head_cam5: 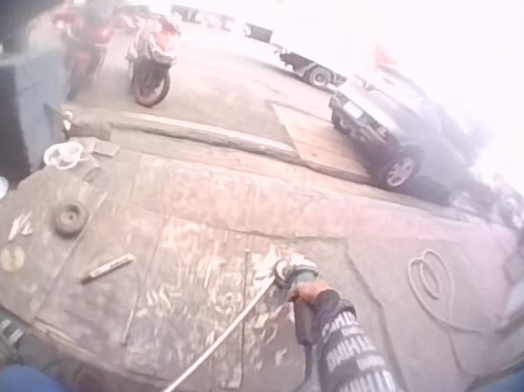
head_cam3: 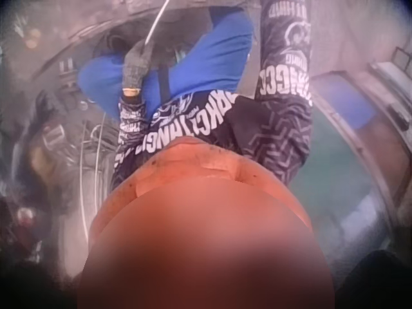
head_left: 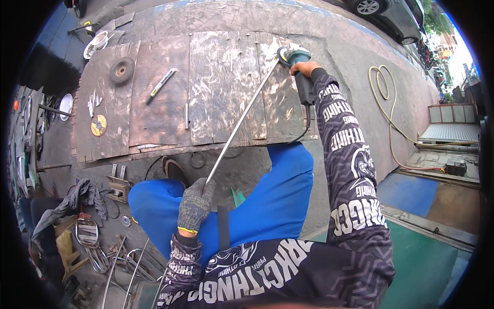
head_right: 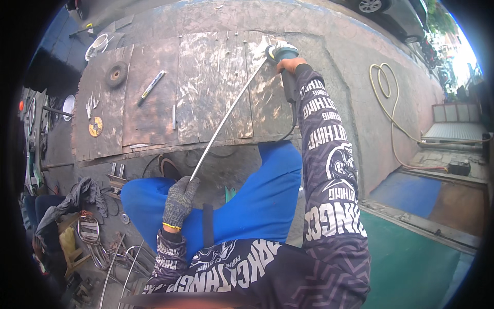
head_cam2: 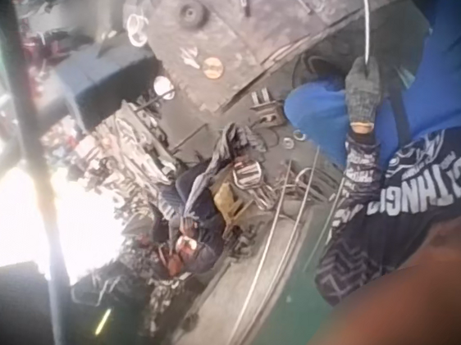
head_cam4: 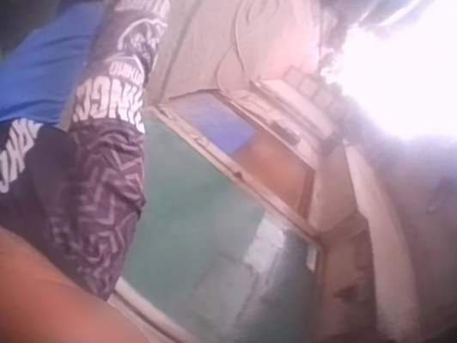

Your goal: The person sits on the ground and uses an angle grinder to smooth a long metal rod. They hold the rod with one hand and guide the grinder along its length with the other, repeatedly moving the tool back and forth to remove surface material.

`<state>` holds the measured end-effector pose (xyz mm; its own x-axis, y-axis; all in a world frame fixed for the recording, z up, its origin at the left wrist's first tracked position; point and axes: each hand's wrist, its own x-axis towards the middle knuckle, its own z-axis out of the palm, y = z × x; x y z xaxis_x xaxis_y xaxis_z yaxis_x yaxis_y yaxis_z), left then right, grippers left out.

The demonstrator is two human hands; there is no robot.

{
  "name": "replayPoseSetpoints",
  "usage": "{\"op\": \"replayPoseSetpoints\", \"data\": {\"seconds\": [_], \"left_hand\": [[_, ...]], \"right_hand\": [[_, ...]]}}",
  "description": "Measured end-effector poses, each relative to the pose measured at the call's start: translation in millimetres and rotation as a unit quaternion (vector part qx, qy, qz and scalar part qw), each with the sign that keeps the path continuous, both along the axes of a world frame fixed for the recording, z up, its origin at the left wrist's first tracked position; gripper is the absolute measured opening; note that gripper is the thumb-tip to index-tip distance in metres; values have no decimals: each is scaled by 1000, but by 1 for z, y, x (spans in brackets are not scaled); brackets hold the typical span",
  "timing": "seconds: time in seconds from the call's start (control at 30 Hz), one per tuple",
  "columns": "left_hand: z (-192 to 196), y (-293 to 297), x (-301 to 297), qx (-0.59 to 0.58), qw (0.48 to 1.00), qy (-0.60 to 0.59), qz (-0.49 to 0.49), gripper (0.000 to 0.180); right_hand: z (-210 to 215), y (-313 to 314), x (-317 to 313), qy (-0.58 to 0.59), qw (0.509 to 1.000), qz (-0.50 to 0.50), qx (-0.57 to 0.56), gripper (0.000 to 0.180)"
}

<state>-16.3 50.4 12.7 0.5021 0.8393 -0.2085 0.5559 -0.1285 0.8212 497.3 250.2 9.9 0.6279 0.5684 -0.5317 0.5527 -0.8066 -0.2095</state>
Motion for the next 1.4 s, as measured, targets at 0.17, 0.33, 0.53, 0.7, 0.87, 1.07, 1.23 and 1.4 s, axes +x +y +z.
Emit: {"op": "replayPoseSetpoints", "data": {"seconds": [0.17,0.33,0.53,0.7,0.87,1.07,1.23,1.4], "left_hand": [[13,-14,-2,-105,991,50,68,28],[3,-15,-4,-52,997,33,46,27],[-21,-21,-15,50,998,28,12,33],[-26,-25,-17,-8,998,40,40,40],[-43,-17,-17,-18,998,43,32,44],[-87,-5,-21,75,995,34,-54,47],[-79,-4,-16,3,998,56,-8,48],[-51,-10,-14,-19,997,67,13,47]], "right_hand": [[-1,-7,0,-4,1000,19,2,68],[-10,-14,-6,26,999,-25,24,75],[0,-38,-54,-13,998,68,-1,69],[17,-82,-111,-48,991,123,1,60],[33,-128,-168,-28,987,160,12,55],[35,-177,-235,15,983,173,63,70],[38,-199,-268,34,980,184,61,66],[42,-220,-278,39,971,231,51,71]]}}
